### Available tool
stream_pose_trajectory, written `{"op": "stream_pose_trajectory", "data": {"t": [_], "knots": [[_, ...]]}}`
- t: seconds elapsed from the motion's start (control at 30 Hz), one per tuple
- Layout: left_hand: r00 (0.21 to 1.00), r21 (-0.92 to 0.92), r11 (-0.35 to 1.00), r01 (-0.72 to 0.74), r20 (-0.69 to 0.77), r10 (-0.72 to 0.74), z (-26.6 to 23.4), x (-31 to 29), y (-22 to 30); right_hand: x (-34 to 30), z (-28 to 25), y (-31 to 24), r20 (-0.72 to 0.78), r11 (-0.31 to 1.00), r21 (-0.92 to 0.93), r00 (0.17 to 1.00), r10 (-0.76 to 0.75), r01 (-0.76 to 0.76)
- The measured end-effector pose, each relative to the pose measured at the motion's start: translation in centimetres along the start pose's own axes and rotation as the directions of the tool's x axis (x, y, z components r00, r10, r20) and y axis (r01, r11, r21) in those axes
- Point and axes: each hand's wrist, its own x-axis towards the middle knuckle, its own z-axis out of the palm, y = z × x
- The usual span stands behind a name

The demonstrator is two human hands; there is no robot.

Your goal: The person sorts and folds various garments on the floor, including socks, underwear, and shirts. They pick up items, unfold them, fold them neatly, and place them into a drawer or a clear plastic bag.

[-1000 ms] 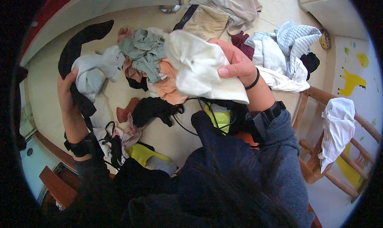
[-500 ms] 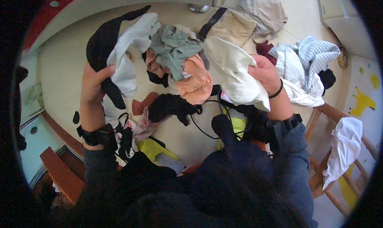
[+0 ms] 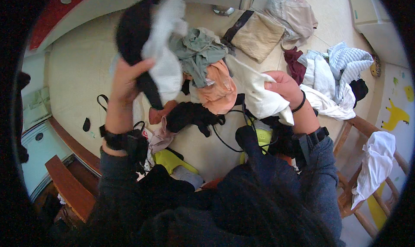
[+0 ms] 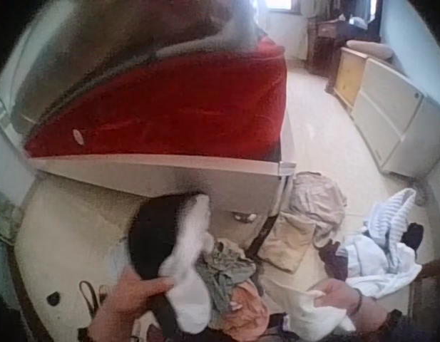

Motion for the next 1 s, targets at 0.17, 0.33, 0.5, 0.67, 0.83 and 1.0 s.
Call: {"op": "stream_pose_trajectory", "data": {"t": [0.17,0.33,0.5,0.67,0.83,1.0], "knots": [[0.884,0.076,0.881,0.467,-0.005,-0.468,-0.8,0.8,-7.9,0.3,1.1,0.5,-0.011,0.969,-0.126,0.977,0.215,-0.214],[0.912,0.152,0.908,0.391,-0.194,-0.36,-2.6,1.0,-8.7,0.8,1.6,1.1,0.001,0.925,-0.202,0.945,0.328,-0.321],[0.966,0.111,0.987,0.115,-0.246,-0.085,-1.4,1.4,-2.7,1.5,2.1,1.7,0.032,0.926,-0.233,0.95,0.312,-0.297],[0.998,0.044,0.999,-0.018,-0.057,0.021,0.6,-0.5,1.7,2.3,4.5,0.2,-0.19,0.966,-0.099,0.958,0.215,-0.237],[0.98,0.021,0.987,0.157,0.123,-0.158,3.8,-1.8,-0.6,2.7,8.6,-2.8,-0.03,0.908,0.165,0.922,-0.386,0.386],[0.867,-0.543,0.677,0.496,0.35,-0.354,7.4,-2.6,-5.6,6.0,10.0,0.5,-0.207,0.957,0.128,0.95,-0.232,0.262]]}}
